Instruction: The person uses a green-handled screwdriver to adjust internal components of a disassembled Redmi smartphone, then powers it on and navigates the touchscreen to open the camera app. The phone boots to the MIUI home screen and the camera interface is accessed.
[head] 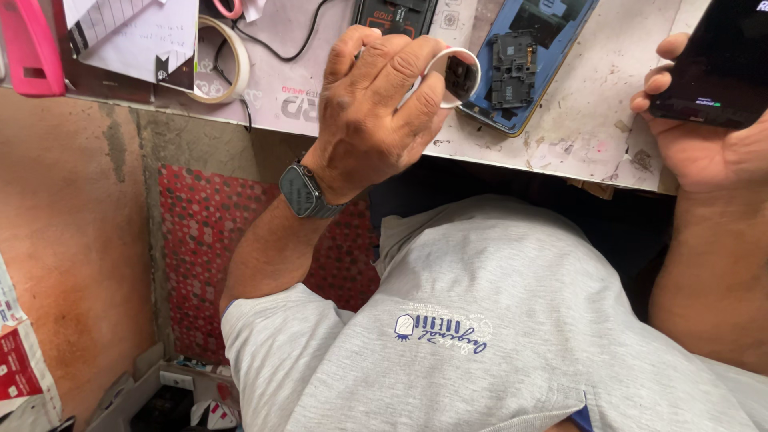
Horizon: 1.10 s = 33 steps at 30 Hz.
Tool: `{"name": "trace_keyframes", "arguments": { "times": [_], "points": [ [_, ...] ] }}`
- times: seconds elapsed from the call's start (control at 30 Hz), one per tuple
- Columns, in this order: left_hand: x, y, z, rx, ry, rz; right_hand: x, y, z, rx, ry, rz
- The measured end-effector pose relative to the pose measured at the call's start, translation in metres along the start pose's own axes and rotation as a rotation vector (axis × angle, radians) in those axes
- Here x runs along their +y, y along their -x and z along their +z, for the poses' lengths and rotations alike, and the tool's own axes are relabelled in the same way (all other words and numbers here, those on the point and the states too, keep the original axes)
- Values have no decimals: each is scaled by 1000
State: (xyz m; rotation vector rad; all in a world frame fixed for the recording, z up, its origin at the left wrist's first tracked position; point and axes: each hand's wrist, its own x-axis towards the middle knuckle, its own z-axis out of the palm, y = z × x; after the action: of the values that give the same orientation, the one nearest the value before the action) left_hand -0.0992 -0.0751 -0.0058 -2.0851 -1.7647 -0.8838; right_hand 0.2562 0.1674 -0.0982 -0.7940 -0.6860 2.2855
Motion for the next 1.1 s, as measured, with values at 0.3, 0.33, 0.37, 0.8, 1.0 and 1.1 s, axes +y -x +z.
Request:
{"name": "trace_keyframes", "arguments": {
  "times": [0.3, 0.33, 0.37, 0.8, 1.0, 1.1],
  "points": [
    [19, 16, 21, 111, 322, -413, 3, -3, -8, 24, 25, 15],
    [19, 18, 21, 130, 314, -400, 2, -2, -8, 26, 32, 14],
    [21, 19, 22, 150, 305, -389, 2, -2, -7, 27, 39, 15],
    [29, 32, 21, 187, 6, -210, -1, -6, 7, 41, 101, 20],
    [30, 41, 20, 192, 0, -184, -1, -6, 10, 44, 120, 17],
    [28, 37, 17, 204, 7, -206, -1, -5, 6, 47, 118, 11]
  ]
}}
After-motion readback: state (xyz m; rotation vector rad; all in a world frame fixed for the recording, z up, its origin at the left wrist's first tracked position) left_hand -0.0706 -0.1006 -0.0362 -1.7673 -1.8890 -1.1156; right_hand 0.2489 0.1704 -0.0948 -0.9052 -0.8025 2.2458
